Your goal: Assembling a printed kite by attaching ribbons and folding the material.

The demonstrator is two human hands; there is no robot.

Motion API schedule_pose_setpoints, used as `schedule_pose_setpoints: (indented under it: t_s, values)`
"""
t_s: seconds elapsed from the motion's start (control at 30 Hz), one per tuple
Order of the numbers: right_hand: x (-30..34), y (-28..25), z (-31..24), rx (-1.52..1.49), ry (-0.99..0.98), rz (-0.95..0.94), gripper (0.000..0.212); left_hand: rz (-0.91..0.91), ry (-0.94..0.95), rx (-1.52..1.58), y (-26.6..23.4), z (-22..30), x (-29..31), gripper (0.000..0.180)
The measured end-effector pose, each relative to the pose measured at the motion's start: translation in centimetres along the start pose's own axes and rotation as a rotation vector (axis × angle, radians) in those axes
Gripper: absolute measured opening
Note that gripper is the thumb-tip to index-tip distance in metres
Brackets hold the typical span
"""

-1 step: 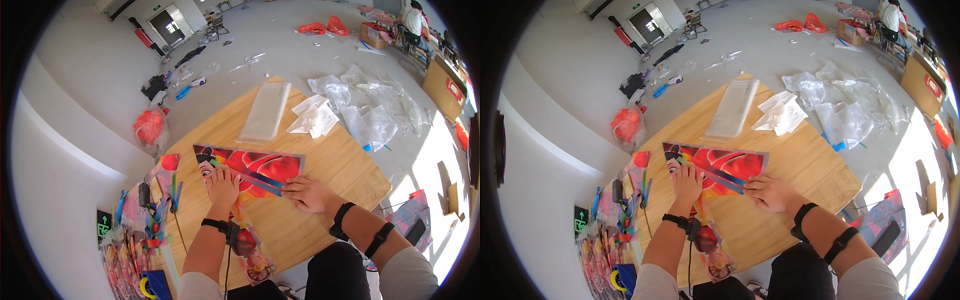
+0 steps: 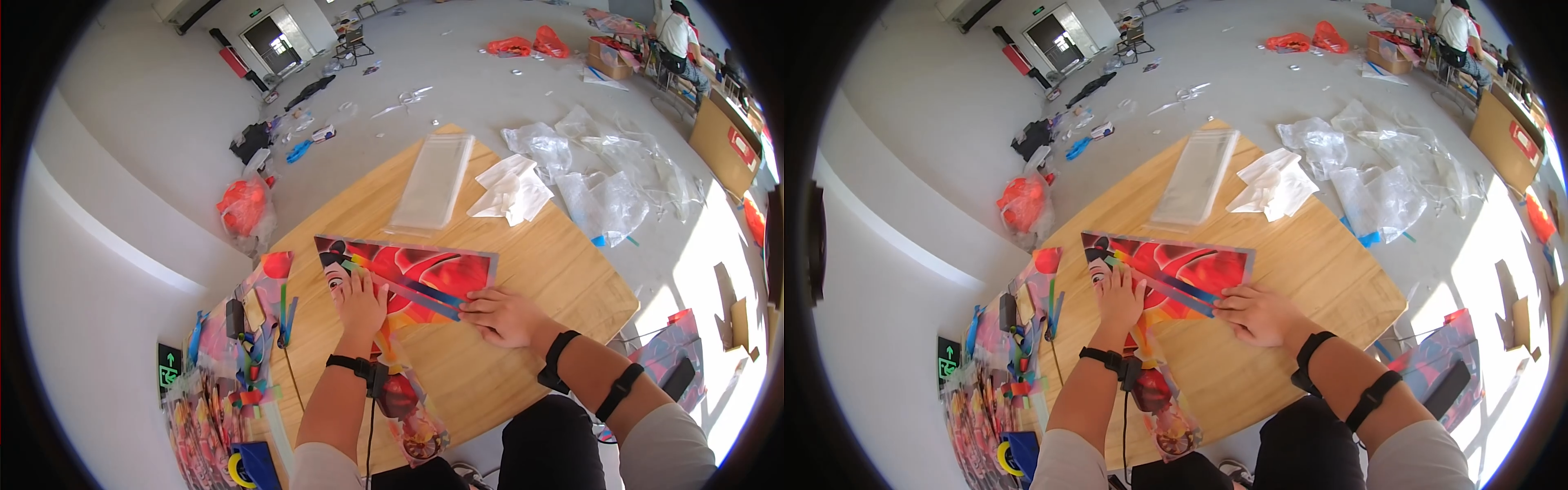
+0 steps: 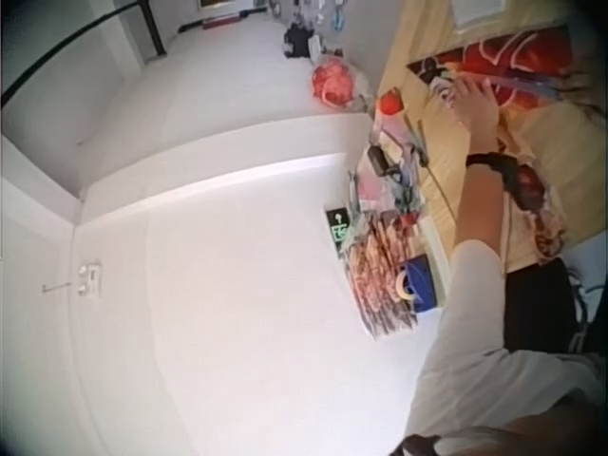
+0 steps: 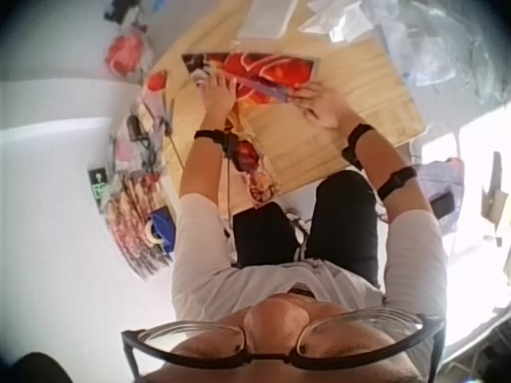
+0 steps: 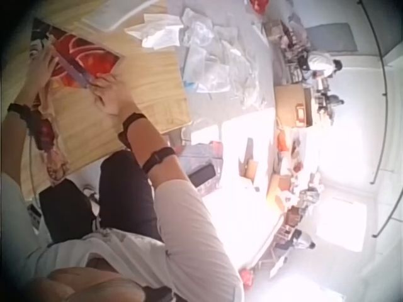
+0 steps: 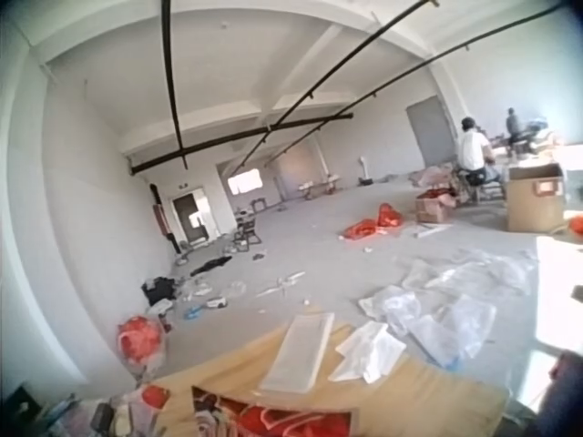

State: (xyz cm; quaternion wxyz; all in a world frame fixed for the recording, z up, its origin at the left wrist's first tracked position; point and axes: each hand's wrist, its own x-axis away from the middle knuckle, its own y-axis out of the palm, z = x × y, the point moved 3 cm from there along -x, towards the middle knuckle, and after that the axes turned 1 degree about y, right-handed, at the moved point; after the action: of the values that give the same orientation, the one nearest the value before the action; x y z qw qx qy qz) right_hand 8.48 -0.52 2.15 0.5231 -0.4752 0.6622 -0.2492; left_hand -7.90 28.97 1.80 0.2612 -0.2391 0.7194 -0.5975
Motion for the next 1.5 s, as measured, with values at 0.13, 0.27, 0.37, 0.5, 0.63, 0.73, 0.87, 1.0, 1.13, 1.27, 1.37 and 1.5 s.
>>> schedule_pose_setpoints:
  t_s: [0.13,0.27,0.37,0.5,0.63,0.73,0.87,1.0,1.13,1.27,1.37,1.5]
  values:
    - [-0.2,-0.2,-0.2,-0.003,-0.004,0.0,0.037,-0.018,-0.001,-0.005,0.4,-2.6,-1.4,0.067]
    - [-0.3,-0.2,-0.4,-0.001,-0.001,0.001,0.037,0.111,-0.1,0.121,-0.2,-3.5,-0.9,0.063]
    - [0.0,-0.1,-0.1,-0.012,0.01,-0.01,0.038,0.129,0.065,0.306,-1.2,-1.9,1.2,0.063]
    - [0.2,-0.1,0.2,-0.026,-0.004,-0.018,0.038,0.082,0.434,0.41,-3.7,5.1,7.8,0.067]
    - [-0.1,-0.1,0.1,0.006,-0.014,-0.043,0.038,0.133,0.517,0.32,-4.7,8.8,10.3,0.072]
    - [-0.4,0.4,-0.1,-0.028,-0.011,-0.029,0.037,0.096,0.504,0.342,-4.3,8.5,9.8,0.076]
    - [-0.4,-0.1,-0.3,-0.022,-0.017,-0.049,0.036,0.092,0.513,0.363,-4.0,8.8,9.5,0.076]
    - [-0.6,-0.5,-0.4,-0.003,-0.011,-0.036,0.033,0.116,0.549,0.339,-3.6,9.2,9.3,0.078]
    - [-0.5,-0.5,-0.4,-0.007,-0.008,-0.044,0.034,0.12,0.68,0.452,-4.0,10.5,10.3,0.079]
    - [-0.5,-0.5,-0.4,0.007,-0.007,-0.04,0.035,0.145,0.656,0.448,-4.4,12.0,11.3,0.077]
    - [-0.5,-0.4,-0.3,-0.02,-0.021,-0.023,0.034,0.103,0.569,0.402,-3.2,11.8,11.3,0.076]
    - [-0.7,-0.6,-0.5,-0.014,-0.016,-0.021,0.034,0.119,0.567,0.431,-2.9,11.5,11.3,0.077]
